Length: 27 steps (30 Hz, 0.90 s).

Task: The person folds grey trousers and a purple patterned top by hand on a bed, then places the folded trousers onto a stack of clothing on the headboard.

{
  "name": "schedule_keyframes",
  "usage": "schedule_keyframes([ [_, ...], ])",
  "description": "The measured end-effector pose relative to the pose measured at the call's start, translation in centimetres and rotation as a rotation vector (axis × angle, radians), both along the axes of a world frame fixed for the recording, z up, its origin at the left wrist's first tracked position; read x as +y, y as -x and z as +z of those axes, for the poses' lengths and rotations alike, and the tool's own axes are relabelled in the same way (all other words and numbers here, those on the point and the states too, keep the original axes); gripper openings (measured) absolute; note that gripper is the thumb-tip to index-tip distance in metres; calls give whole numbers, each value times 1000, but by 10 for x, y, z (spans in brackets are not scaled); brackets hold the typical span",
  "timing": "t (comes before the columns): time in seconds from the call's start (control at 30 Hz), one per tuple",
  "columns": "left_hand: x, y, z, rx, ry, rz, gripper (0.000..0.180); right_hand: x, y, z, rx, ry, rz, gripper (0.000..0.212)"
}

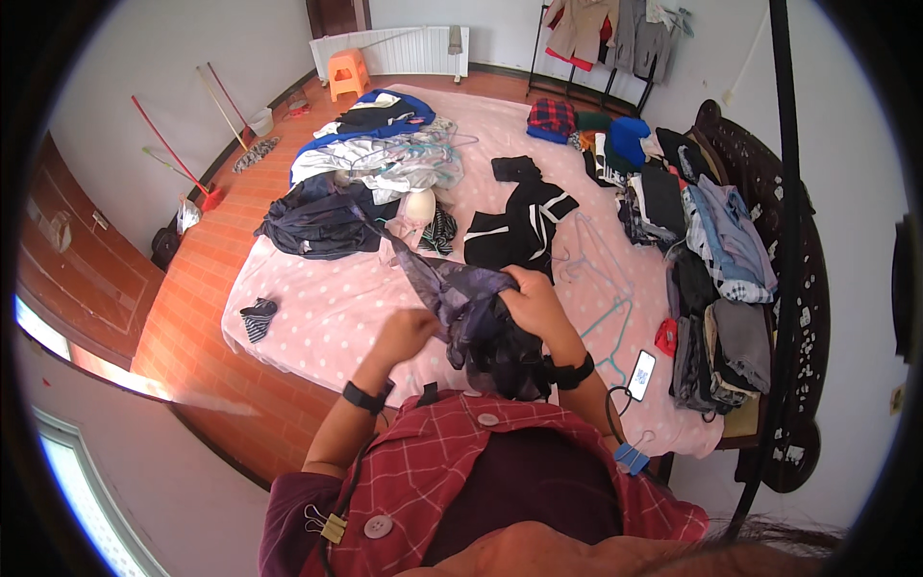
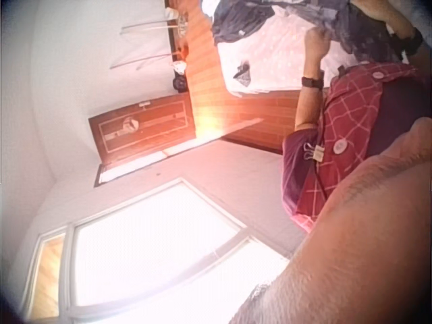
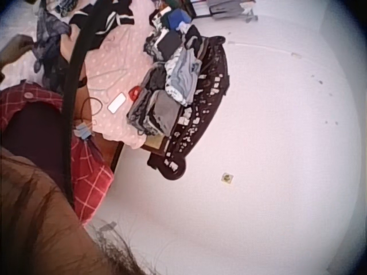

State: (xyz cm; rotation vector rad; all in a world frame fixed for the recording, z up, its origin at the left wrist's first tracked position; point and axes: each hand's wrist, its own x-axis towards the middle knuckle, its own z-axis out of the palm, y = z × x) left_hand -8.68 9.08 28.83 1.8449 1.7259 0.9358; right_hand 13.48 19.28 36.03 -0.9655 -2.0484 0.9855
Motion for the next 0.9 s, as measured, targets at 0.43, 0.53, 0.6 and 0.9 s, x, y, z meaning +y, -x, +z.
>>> schedule_keyframes([
  [0.43, 95, -26, -60, -1102, -83, -122, 42, -78, 27, 7, -550, -231, 286, 40],
  [0.53, 125, -19, -10, -1386, -283, -139, 46, -80, 31, -1, -502, -100, 533, 40],
  [0.6, 145, -28, 20, -1525, -373, -187, 49, -82, 28, 4, -392, 5, 558, 38],
  [0.9, 169, -7, 17, -1339, -263, -115, 46, -68, 35, -32, -512, -95, 386, 28],
])
